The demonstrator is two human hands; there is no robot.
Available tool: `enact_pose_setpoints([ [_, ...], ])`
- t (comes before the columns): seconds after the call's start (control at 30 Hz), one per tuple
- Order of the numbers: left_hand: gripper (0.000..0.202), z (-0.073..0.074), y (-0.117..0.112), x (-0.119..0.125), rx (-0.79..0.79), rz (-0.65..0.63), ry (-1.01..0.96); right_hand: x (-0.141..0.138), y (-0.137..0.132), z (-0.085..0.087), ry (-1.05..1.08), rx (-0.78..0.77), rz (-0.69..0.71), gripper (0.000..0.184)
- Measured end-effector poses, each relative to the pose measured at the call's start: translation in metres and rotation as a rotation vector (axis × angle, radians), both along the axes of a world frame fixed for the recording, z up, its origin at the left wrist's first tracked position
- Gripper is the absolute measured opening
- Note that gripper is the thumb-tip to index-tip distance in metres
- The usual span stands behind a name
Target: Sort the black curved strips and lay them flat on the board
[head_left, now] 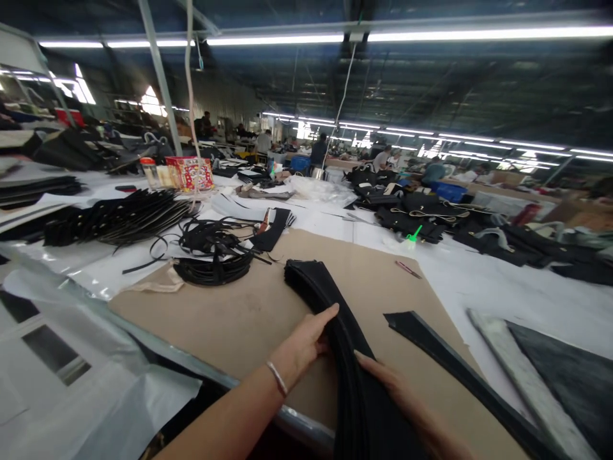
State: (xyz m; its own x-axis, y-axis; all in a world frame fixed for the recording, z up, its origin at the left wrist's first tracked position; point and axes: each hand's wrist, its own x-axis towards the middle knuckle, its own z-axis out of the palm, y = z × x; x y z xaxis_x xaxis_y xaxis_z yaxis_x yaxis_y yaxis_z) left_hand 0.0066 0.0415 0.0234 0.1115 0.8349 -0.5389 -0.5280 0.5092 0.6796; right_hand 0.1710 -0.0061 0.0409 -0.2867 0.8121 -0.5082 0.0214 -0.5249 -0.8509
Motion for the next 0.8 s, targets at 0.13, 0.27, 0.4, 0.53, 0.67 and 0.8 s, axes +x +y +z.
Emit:
enact_pose_setpoints([
  [0.13, 0.031, 0.005, -0.004, 0.009, 0.020, -0.015, -0.092, -0.005, -0.001, -0.001, -0.128, 0.156, 0.025, 0.054],
  [0.27, 0.025, 0.002, -0.010, 0.015, -0.012, 0.036, -0.201, -0.011, -0.007, 0.001, -0.327, 0.301, -0.017, 0.047],
  [0.4, 0.036, -0.007, -0.017, 0.010, -0.024, 0.024, -0.249, -0.020, -0.018, 0.007, -0.482, 0.363, -0.078, 0.042],
  [0.53, 0.037, -0.009, -0.024, -0.001, -0.021, 0.025, -0.264, -0.027, -0.029, 0.016, -0.511, 0.385, -0.054, 0.043],
  [0.67, 0.036, -0.008, -0.029, -0.010, -0.070, 0.029, -0.319, -0.029, -0.035, 0.025, -0.513, 0.394, 0.008, 0.047],
  [0.8, 0.041, -0.018, -0.034, -0.019, -0.076, -0.010, -0.444, -0.031, -0.039, 0.032, -0.510, 0.405, 0.100, 0.044],
])
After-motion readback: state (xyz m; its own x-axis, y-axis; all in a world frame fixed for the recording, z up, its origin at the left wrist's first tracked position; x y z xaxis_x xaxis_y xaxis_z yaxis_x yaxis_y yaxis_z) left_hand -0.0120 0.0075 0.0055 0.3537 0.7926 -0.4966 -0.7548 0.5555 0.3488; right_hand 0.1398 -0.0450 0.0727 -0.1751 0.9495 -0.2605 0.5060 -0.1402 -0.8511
